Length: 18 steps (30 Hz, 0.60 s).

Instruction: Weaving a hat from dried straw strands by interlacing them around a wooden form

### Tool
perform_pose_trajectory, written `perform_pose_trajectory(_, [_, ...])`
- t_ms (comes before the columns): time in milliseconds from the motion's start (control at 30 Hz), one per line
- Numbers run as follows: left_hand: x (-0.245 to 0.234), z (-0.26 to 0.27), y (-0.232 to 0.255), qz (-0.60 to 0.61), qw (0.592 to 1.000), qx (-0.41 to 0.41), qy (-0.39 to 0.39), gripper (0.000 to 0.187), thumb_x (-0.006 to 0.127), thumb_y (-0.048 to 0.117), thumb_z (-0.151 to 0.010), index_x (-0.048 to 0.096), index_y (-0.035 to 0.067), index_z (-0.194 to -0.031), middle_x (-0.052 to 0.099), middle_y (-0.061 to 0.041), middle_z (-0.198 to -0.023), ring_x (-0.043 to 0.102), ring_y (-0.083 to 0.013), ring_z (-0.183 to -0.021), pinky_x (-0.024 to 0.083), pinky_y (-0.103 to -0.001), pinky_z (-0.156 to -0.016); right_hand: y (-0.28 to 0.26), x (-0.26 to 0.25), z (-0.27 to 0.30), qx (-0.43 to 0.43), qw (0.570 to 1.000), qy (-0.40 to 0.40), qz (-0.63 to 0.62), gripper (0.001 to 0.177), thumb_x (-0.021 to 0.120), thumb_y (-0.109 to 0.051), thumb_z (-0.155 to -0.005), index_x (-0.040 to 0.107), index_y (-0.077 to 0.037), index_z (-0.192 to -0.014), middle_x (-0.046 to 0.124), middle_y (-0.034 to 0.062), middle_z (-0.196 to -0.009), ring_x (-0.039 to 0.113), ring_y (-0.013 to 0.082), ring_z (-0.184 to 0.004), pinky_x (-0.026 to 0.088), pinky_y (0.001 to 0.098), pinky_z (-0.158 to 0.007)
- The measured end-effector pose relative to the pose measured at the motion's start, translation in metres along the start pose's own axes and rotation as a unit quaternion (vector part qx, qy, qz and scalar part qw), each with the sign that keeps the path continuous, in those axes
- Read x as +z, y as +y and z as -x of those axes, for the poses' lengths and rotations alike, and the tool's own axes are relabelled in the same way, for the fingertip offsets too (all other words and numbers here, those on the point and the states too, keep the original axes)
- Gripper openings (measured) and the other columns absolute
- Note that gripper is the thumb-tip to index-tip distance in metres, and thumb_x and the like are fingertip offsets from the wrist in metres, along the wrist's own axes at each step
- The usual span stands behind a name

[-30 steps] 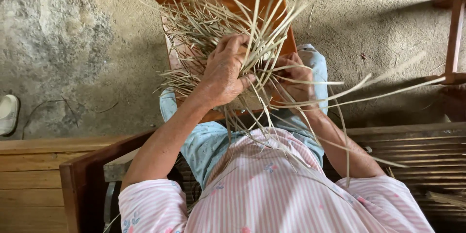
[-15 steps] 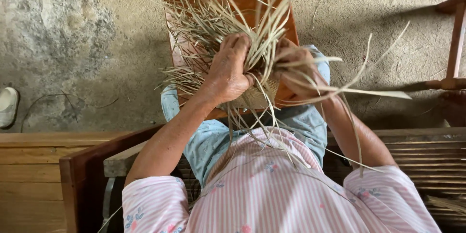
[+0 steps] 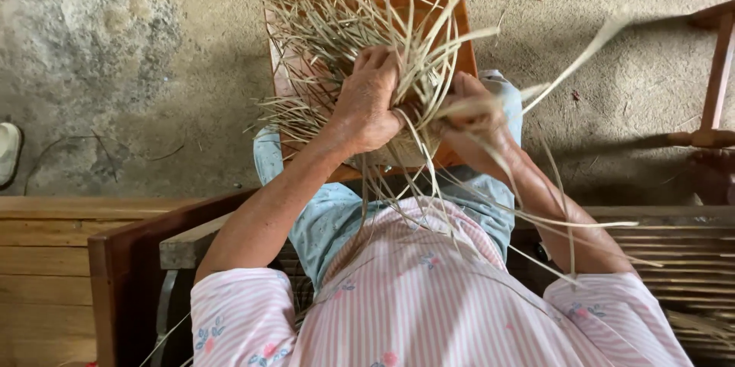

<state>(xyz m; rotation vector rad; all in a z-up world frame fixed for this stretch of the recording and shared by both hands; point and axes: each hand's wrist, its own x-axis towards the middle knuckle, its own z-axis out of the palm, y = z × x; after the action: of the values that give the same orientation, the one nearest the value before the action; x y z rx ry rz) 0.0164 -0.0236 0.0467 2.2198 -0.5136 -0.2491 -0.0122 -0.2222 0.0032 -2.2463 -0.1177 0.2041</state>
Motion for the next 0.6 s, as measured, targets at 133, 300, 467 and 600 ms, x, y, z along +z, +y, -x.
perform_pose_trajectory(133, [0.0,-0.003,-0.006,-0.043,0.998,-0.043,-0.033,0.046,0.074,0.009,-0.084,0.051,0.004,-0.124,0.046,-0.013,-0.126,0.035,-0.0429,-0.135,0.043,-0.079,-0.099,0.022,0.0,-0.004,-0.036,0.999,0.021,0.029,0.026,0.076,-0.021,-0.082,0.053,-0.012,-0.087,0.061,0.0103,-0.08,0.065,0.0325,-0.084,0.05,0.0405,-0.073])
perform_pose_trajectory(300, [-0.004,-0.008,-0.003,-0.094,0.992,-0.06,-0.061,0.05,0.071,-0.001,-0.076,0.052,0.004,-0.122,0.042,-0.009,-0.124,0.035,-0.0355,-0.127,0.048,-0.068,-0.095,0.002,-0.012,-0.032,-0.193,0.981,0.019,-0.004,0.025,0.086,-0.019,-0.081,0.063,-0.011,-0.085,0.064,0.0104,-0.085,0.066,0.0361,-0.082,0.052,0.0458,-0.073])
perform_pose_trajectory(467, [-0.007,-0.018,0.001,-0.099,0.987,-0.079,-0.096,0.044,0.075,0.006,-0.076,0.057,0.001,-0.115,0.044,-0.013,-0.131,0.038,-0.0372,-0.127,0.044,-0.073,-0.096,-0.008,-0.012,-0.036,-0.262,0.963,0.059,-0.036,0.029,0.087,-0.018,-0.087,0.065,-0.005,-0.073,0.065,0.0147,-0.084,0.063,0.0451,-0.076,0.052,0.0486,-0.068])
perform_pose_trajectory(600, [-0.001,-0.018,-0.007,-0.122,0.983,-0.092,-0.106,0.046,0.075,0.01,-0.08,0.057,0.001,-0.121,0.043,-0.013,-0.13,0.04,-0.0358,-0.128,0.046,-0.072,-0.097,0.041,0.003,-0.016,-0.261,0.962,0.06,0.055,0.021,0.088,-0.024,-0.082,0.073,-0.009,-0.08,0.069,0.0153,-0.095,0.069,0.043,-0.09,0.055,0.0488,-0.077])
